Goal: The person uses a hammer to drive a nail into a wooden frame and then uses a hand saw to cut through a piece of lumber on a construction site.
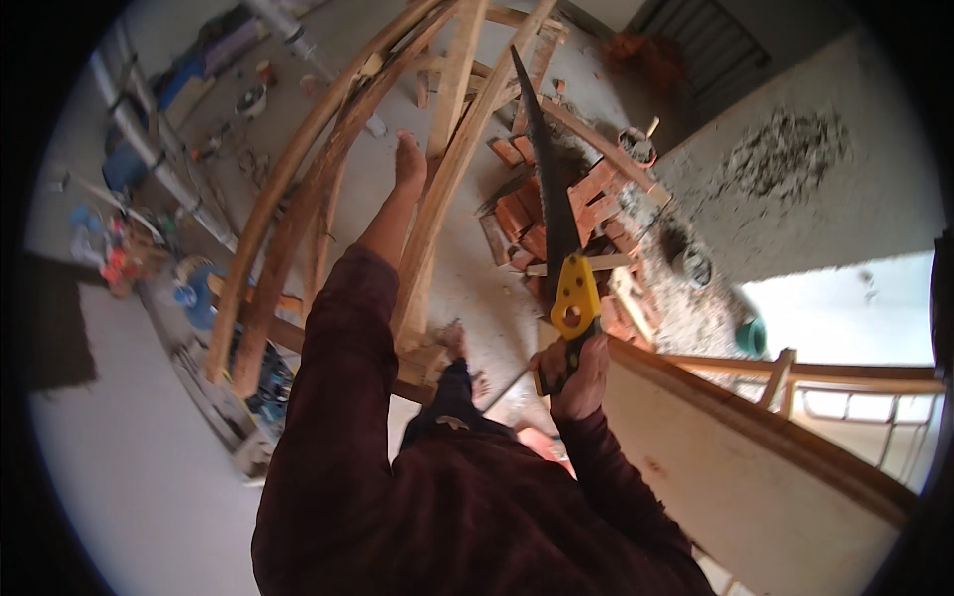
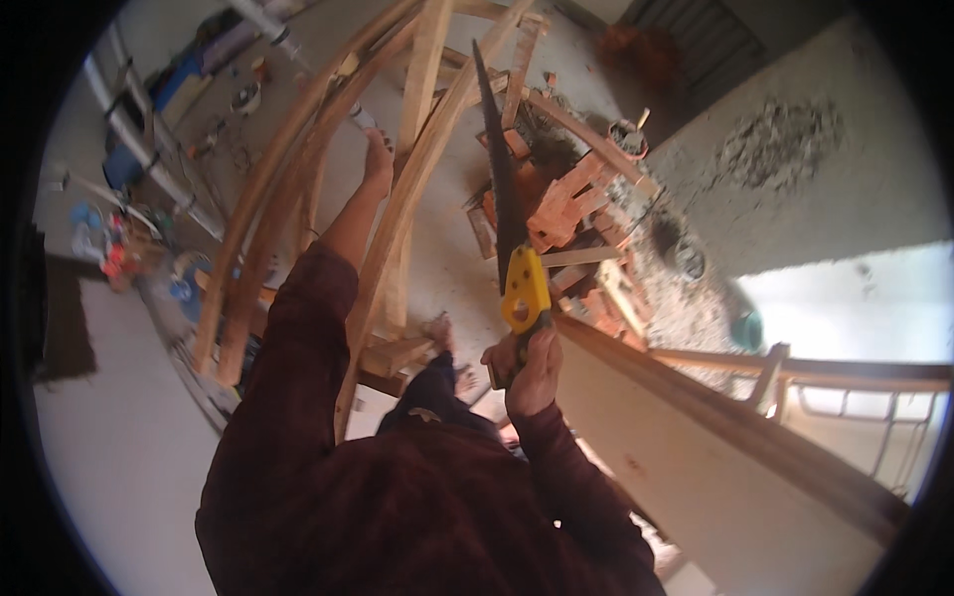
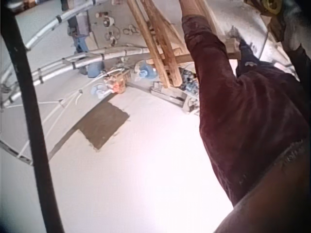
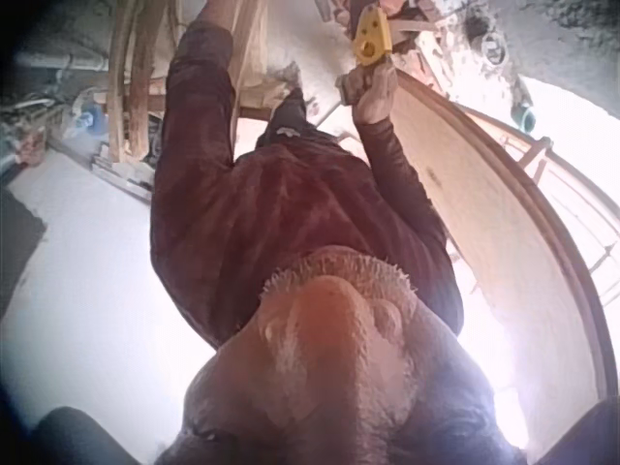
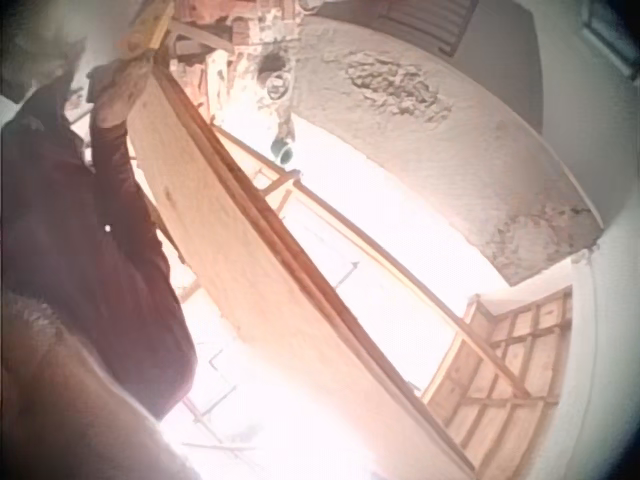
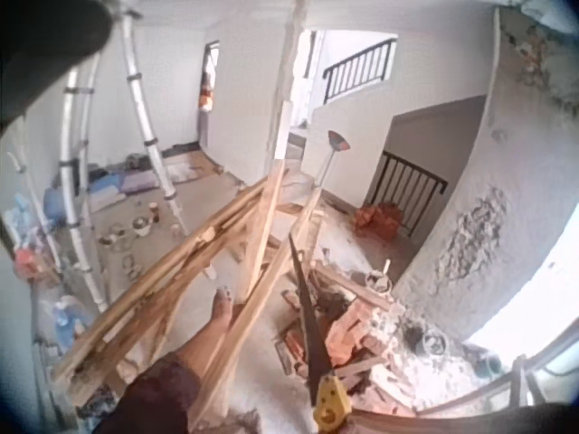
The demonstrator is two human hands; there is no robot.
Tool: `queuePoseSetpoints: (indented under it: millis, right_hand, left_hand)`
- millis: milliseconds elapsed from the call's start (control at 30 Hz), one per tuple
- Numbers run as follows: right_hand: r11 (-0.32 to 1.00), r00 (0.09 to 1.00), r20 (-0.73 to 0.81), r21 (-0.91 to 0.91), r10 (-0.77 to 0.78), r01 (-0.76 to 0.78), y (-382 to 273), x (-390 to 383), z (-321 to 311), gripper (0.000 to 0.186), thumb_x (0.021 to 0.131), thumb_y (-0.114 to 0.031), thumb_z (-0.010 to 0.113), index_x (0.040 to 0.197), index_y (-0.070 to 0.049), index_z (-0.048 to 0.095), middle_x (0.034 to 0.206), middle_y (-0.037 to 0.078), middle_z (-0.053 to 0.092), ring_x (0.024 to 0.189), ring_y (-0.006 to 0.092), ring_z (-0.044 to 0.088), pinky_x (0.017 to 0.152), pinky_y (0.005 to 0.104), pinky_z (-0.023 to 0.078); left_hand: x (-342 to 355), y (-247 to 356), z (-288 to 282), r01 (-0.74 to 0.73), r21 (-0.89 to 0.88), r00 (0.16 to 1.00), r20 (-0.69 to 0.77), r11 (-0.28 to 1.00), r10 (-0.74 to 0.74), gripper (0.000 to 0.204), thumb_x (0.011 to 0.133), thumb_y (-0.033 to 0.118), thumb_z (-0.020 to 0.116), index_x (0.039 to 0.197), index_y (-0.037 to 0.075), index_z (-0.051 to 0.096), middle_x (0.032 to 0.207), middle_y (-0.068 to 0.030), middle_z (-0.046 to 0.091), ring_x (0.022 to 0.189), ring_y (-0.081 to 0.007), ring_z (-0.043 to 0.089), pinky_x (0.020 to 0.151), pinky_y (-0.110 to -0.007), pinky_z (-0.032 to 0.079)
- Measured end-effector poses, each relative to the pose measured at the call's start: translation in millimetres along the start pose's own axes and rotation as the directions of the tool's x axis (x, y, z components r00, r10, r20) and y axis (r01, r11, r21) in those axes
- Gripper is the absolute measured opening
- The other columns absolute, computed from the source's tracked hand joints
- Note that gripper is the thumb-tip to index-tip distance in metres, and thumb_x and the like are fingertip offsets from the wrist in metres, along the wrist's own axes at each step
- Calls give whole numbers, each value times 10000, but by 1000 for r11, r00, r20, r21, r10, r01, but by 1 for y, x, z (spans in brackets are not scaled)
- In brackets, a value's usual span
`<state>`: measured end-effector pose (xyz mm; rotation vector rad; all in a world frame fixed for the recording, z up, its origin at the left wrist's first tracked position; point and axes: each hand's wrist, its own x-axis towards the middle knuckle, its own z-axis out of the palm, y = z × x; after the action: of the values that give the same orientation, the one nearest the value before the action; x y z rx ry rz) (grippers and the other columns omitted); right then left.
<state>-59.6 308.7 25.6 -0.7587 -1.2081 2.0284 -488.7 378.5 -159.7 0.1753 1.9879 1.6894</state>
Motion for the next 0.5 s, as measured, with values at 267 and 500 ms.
queuePoseSetpoints:
  millis: [267,500]
  right_hand:
    - [714,968,-24,680,248,-166,81,93,28,497,994,-591,311,1048,-131,493,542,-38,247,433,120,286,583,343,447]
    - [716,943,10,648,332,-259,95,109,49,499,999,-574,323,1044,-105,487,554,-25,288,437,120,306,532,340,428]
  left_hand:
    - [-25,135,-7,-697,591,649,279,406,708,761,942,466,519,1434,-54,259,1428,-293,321,1347,-427,302,1119,-484,262]
    - [33,203,39,-572,681,736,180,457,653,1113,752,450,759,1444,-126,105,1478,-328,208,1390,-420,249,1144,-450,254]
